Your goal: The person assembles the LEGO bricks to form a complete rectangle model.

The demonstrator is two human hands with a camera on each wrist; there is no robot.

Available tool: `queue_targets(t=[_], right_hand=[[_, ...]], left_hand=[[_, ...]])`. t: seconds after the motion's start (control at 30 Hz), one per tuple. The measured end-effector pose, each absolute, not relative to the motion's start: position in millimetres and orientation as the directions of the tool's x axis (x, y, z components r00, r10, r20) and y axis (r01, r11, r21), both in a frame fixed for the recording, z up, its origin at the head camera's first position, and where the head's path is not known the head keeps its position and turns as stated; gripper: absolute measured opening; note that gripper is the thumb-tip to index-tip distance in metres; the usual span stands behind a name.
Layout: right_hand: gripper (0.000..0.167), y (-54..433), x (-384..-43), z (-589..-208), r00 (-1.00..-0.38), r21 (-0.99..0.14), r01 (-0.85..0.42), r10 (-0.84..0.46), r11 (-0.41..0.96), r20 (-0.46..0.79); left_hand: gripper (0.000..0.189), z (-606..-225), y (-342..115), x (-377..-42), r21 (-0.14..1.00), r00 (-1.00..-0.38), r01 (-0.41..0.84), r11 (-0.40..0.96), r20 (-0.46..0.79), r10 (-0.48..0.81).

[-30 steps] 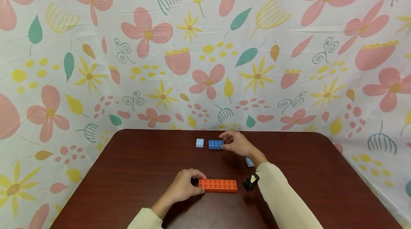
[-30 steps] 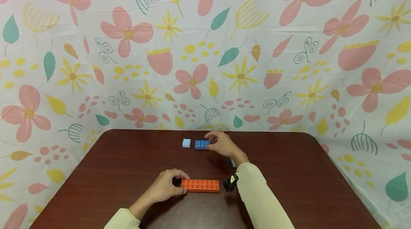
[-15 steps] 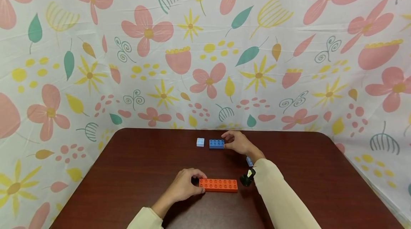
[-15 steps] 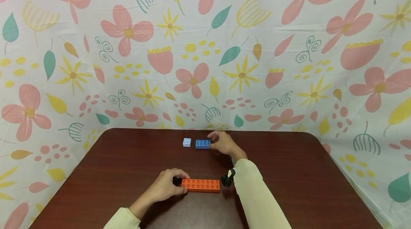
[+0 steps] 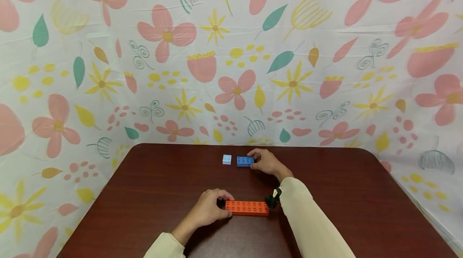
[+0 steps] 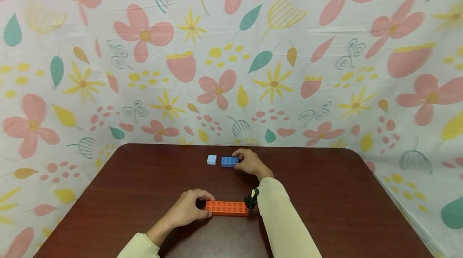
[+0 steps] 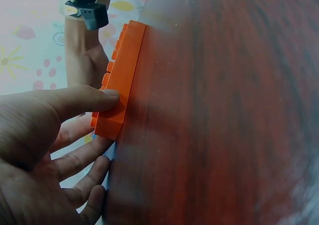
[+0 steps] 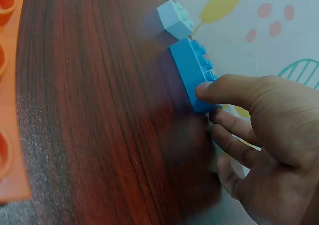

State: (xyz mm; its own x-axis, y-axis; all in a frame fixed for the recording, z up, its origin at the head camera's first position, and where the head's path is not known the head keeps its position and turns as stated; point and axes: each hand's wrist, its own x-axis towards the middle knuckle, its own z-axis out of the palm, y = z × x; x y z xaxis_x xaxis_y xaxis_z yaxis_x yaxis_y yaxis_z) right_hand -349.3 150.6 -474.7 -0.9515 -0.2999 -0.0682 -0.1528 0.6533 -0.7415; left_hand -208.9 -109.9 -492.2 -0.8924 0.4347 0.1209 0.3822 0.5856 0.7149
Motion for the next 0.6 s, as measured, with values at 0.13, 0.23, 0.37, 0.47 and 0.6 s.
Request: queue_targets(t=[0.13,0.23,0.37,0.47,0.6], right_hand=[[0.035,151.6,-350.7,-479.4,-0.960,-0.731,-0.134,-0.270,0.669,-0.072],[0.034,151.5,-351.4,-481.5,-0.961,-0.733,-0.136,-0.270,0.667,-0.067],[0.032,150.1,-351.7,-481.5,-0.964,-0.728,-0.142,-0.262,0.671,-0.054],[0.031,148.9,-352.0,-480.9,-0.966,-0.719,-0.143,-0.255,0.680,-0.049],[0.031,148.1,-352.2,-479.6,-0.963,-0.714,-0.154,-0.265,0.683,-0.046]], left_hand=[[0.031,-491.8,-107.6,-209.2,0.722,-0.891,0.376,0.581,0.110,0.440],[0.030,-491.3,-107.7,-208.7,0.726,-0.893,0.370,0.580,0.106,0.438],[0.031,-490.5,-108.4,-208.7,0.726,-0.896,0.367,0.582,0.107,0.431],[0.031,-490.4,-109.0,-208.9,0.726,-0.898,0.364,0.584,0.106,0.428],[0.030,-490.8,-109.9,-209.7,0.724,-0.897,0.367,0.584,0.108,0.429]])
